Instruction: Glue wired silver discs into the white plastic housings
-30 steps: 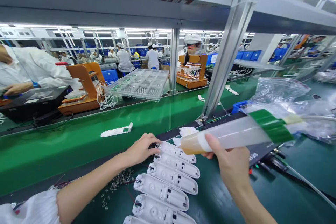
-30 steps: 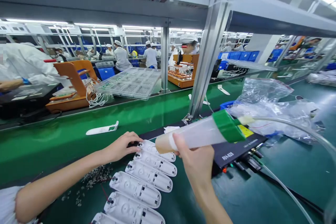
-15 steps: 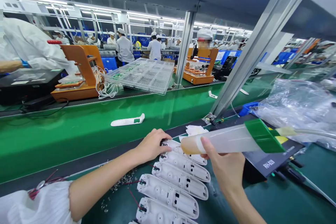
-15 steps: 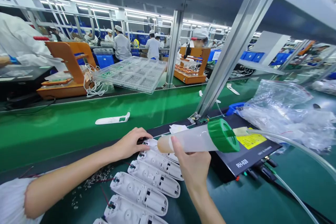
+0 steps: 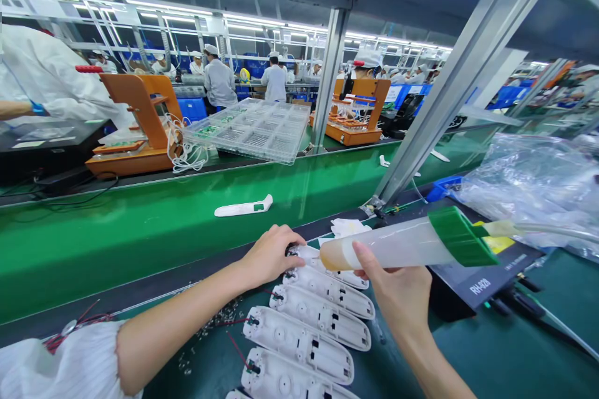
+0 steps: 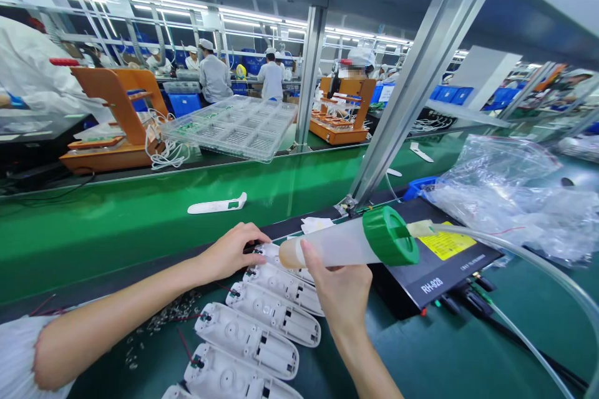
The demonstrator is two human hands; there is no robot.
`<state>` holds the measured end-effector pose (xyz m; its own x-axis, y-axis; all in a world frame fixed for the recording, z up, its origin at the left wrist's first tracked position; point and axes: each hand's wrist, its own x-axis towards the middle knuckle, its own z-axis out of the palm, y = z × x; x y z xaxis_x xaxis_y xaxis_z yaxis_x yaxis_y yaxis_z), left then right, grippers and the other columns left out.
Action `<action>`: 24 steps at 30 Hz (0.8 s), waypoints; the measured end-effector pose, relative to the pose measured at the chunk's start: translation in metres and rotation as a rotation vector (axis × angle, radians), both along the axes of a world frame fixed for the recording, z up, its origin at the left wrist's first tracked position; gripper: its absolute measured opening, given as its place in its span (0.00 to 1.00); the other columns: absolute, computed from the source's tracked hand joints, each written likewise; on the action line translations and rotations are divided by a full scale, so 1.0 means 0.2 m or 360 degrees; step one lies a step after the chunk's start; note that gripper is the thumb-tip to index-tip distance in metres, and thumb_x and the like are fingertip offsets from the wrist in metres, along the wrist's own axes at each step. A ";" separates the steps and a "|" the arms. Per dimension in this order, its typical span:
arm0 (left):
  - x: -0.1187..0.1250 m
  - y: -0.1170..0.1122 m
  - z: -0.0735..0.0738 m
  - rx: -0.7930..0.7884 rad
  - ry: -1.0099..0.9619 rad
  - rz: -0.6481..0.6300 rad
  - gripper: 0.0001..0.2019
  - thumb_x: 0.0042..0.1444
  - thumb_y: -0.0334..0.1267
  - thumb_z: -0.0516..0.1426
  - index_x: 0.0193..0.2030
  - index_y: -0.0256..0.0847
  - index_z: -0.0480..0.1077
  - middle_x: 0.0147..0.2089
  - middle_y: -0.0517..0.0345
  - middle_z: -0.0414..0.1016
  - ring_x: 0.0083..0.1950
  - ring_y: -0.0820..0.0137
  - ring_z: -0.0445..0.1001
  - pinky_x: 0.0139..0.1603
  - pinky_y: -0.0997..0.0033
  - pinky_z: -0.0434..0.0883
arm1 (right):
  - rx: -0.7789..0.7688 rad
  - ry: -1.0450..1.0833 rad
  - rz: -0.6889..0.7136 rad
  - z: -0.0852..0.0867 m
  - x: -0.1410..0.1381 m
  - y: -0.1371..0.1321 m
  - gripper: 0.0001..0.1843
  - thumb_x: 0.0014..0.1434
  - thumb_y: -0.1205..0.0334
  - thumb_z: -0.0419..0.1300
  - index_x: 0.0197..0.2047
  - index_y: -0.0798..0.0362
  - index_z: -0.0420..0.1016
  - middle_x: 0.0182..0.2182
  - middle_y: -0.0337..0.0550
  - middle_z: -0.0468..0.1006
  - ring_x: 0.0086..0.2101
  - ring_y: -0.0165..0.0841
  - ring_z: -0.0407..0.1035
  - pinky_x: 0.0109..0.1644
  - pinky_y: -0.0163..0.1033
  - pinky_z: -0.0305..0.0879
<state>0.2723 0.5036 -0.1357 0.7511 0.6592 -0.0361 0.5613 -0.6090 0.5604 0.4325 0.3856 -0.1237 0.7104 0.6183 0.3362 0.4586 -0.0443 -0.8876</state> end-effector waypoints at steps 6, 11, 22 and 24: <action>0.00 0.00 0.00 0.0001 0.0003 -0.0006 0.12 0.49 0.34 0.61 0.42 0.44 0.70 0.41 0.58 0.70 0.44 0.64 0.65 0.46 0.65 0.63 | -0.0004 0.0032 0.0020 -0.01 0.00 0.01 0.23 0.40 0.42 0.62 0.23 0.56 0.72 0.16 0.44 0.72 0.22 0.40 0.69 0.28 0.44 0.66; 0.00 0.00 0.00 0.0002 -0.0002 -0.0005 0.13 0.49 0.34 0.61 0.43 0.44 0.71 0.42 0.58 0.70 0.44 0.64 0.65 0.46 0.65 0.63 | -0.0022 0.0060 0.0001 -0.01 0.00 0.01 0.23 0.40 0.41 0.62 0.24 0.57 0.72 0.16 0.44 0.72 0.23 0.40 0.70 0.29 0.44 0.66; 0.00 -0.01 0.01 0.0020 0.0020 -0.0006 0.12 0.49 0.34 0.61 0.42 0.44 0.71 0.41 0.58 0.70 0.43 0.64 0.65 0.45 0.65 0.63 | -0.0009 0.0132 -0.0069 0.00 -0.03 0.01 0.24 0.41 0.41 0.62 0.27 0.56 0.73 0.18 0.44 0.73 0.25 0.41 0.70 0.30 0.45 0.66; 0.00 0.00 0.01 0.0024 0.0024 -0.0005 0.12 0.49 0.34 0.61 0.42 0.44 0.71 0.41 0.58 0.70 0.43 0.64 0.65 0.46 0.65 0.63 | -0.0020 0.0117 -0.0043 0.01 -0.02 0.00 0.24 0.40 0.41 0.63 0.27 0.57 0.73 0.17 0.44 0.73 0.25 0.42 0.70 0.28 0.44 0.66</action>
